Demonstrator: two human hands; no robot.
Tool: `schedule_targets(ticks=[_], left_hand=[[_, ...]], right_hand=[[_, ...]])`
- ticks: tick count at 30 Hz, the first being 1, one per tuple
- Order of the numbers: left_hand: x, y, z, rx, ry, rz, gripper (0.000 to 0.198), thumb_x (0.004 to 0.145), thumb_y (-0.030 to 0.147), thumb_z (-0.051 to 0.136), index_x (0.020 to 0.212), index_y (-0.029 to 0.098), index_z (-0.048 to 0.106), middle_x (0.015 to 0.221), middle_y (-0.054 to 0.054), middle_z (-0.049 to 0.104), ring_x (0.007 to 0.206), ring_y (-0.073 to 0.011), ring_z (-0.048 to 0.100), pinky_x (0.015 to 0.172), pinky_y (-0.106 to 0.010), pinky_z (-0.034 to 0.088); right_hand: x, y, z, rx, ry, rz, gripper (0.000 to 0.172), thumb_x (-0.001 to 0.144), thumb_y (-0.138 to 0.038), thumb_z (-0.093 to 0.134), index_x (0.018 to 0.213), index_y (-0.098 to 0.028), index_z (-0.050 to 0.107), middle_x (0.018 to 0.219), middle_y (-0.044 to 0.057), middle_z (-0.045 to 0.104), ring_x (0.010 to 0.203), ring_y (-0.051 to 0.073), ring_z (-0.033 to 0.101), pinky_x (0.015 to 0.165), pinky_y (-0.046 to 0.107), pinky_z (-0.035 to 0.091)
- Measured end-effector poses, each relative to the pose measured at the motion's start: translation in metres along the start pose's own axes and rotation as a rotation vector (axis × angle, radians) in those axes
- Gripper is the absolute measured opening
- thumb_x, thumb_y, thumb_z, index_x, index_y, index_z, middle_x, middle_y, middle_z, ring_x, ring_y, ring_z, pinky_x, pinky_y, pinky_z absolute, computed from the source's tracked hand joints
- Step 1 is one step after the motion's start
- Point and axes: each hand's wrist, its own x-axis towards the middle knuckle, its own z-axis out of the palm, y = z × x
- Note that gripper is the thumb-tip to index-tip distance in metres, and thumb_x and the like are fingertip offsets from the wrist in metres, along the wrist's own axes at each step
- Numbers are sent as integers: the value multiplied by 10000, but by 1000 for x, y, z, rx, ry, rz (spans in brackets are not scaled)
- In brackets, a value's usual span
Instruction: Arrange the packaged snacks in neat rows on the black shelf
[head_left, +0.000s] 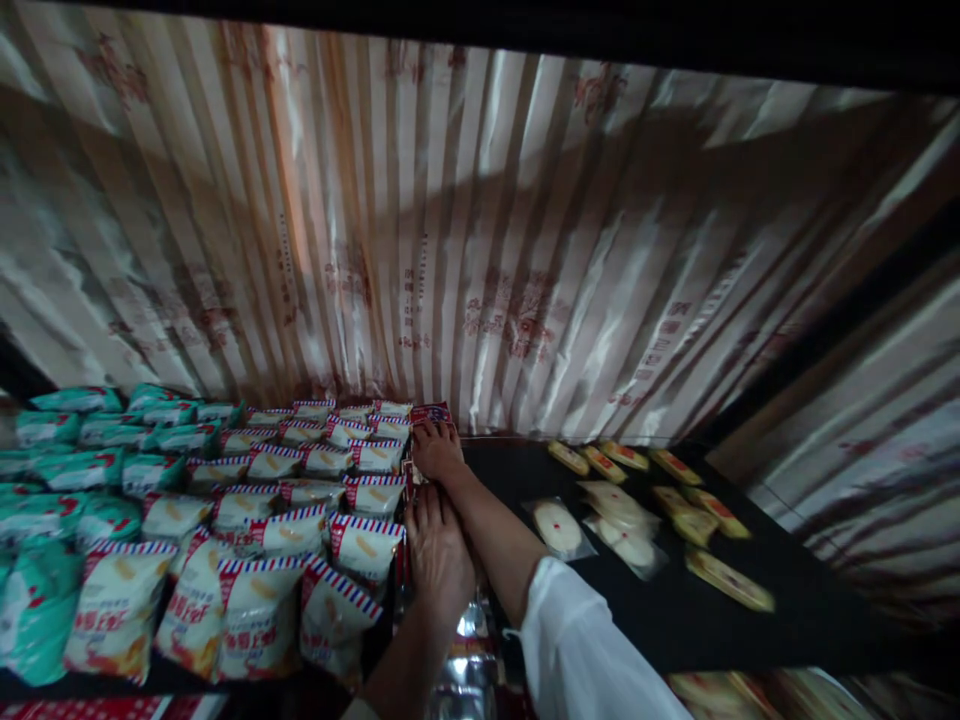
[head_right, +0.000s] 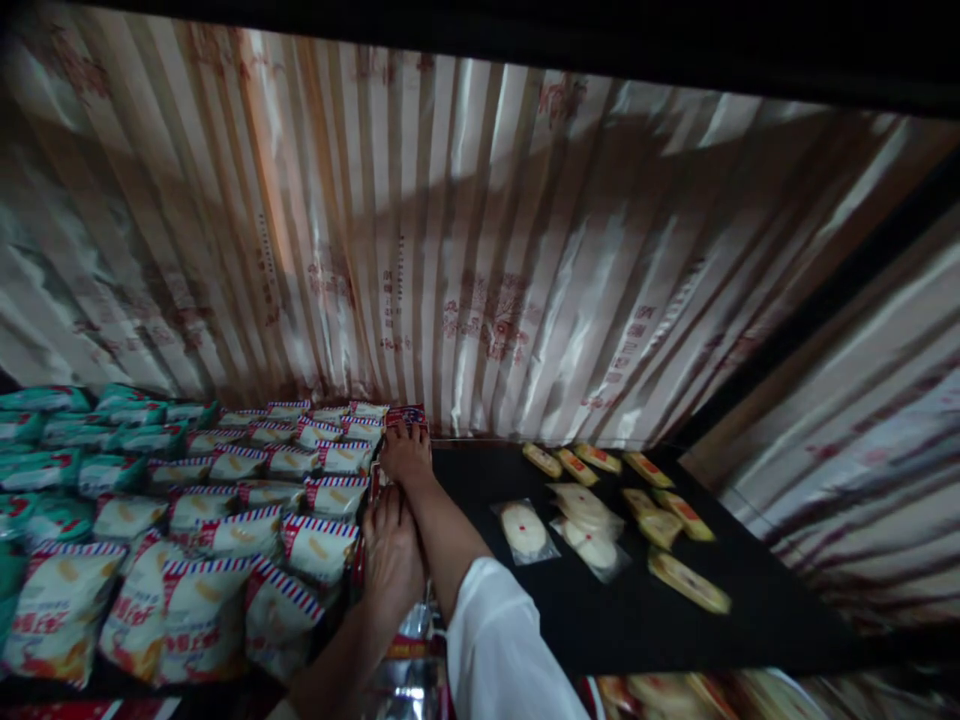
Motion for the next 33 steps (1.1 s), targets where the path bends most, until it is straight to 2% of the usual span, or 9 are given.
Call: schedule_targets(ticks=[5, 10, 13, 18, 21, 24, 27, 31, 33], left_hand=[[2, 2, -6, -24, -19, -29, 476, 816, 198, 401, 1279, 119, 481, 1348, -138, 471, 1291, -276, 352, 1100, -464, 193], [4, 3, -6, -22, -55, -61, 482, 798, 192, 426, 1268, 106, 493, 1363, -148, 457, 1319, -312, 302, 1090, -493, 213], [4, 4, -7, -28, -44, -50, 487, 796, 198, 434, 1270, 99, 493, 1375, -149, 443, 1309, -311, 318, 1097, -489, 211], [1, 6, -7, -7, -12, -39, 454, 791, 204, 445, 1223, 101, 537, 1386, -158, 425, 1295, -315, 344, 1087, -497, 228], [1, 9, -7, 3, 31, -7, 440, 781, 197, 459, 1193, 77, 553, 1379, -186, 423, 1312, -320, 322, 1086, -514, 230], [-3, 13, -12, -27, 92, 76, 446, 773, 170, 463, 1195, 52, 541, 1350, -200, 454, 1313, -316, 325, 1090, -530, 232], [-26, 14, -29, -136, 176, 216, 380, 796, 110, 404, 1133, 95, 579, 1321, -164, 494, 1304, -276, 353, 1060, -493, 323], [-100, -4, -49, -432, 114, 468, 371, 821, 67, 340, 1086, 158, 583, 1123, -101, 631, 1141, -180, 523, 973, -370, 447], [-146, -23, -49, -529, -9, 448, 331, 823, 79, 352, 1019, 167, 603, 1017, -92, 663, 1014, -161, 588, 909, -334, 485]], right_hand=[[6, 2, -4, 41, -12, 29, 432, 883, -395, 325, 1285, -315, 460, 1433, 13, 376, 1345, 294, 217, 1047, 491, 129], [4, 1, -12, 8, 38, -29, 434, 871, -374, 366, 1277, -279, 487, 1462, 53, 326, 1356, 301, 195, 1055, 509, 96], [2, 0, -19, 28, 78, -67, 419, 846, -381, 430, 1234, -266, 536, 1406, 62, 411, 1339, 303, 236, 1061, 512, 111], [-3, 3, -32, 194, 154, -84, 327, 853, -285, 444, 1123, -229, 620, 1293, 55, 535, 1258, 210, 391, 1060, 383, 253], [-17, 13, -41, 406, 281, -119, 292, 846, -234, 444, 1035, -186, 661, 1184, 73, 609, 1199, 180, 468, 1018, 320, 344], [-49, 30, -48, 637, 482, -101, 255, 825, -256, 473, 966, -183, 673, 1113, 82, 643, 1153, 203, 517, 1004, 359, 375], [-108, 48, -46, 866, 628, 4, 283, 826, -346, 489, 1003, -188, 644, 1116, 89, 638, 1077, 209, 563, 970, 382, 408], [-216, 55, -18, 1148, 687, 245, 370, 821, -433, 505, 1074, -171, 571, 1034, 97, 654, 951, 203, 609, 851, 361, 470], [-268, 48, 3, 1189, 624, 360, 389, 819, -453, 509, 1086, -174, 555, 979, 84, 663, 904, 197, 613, 808, 342, 478]])
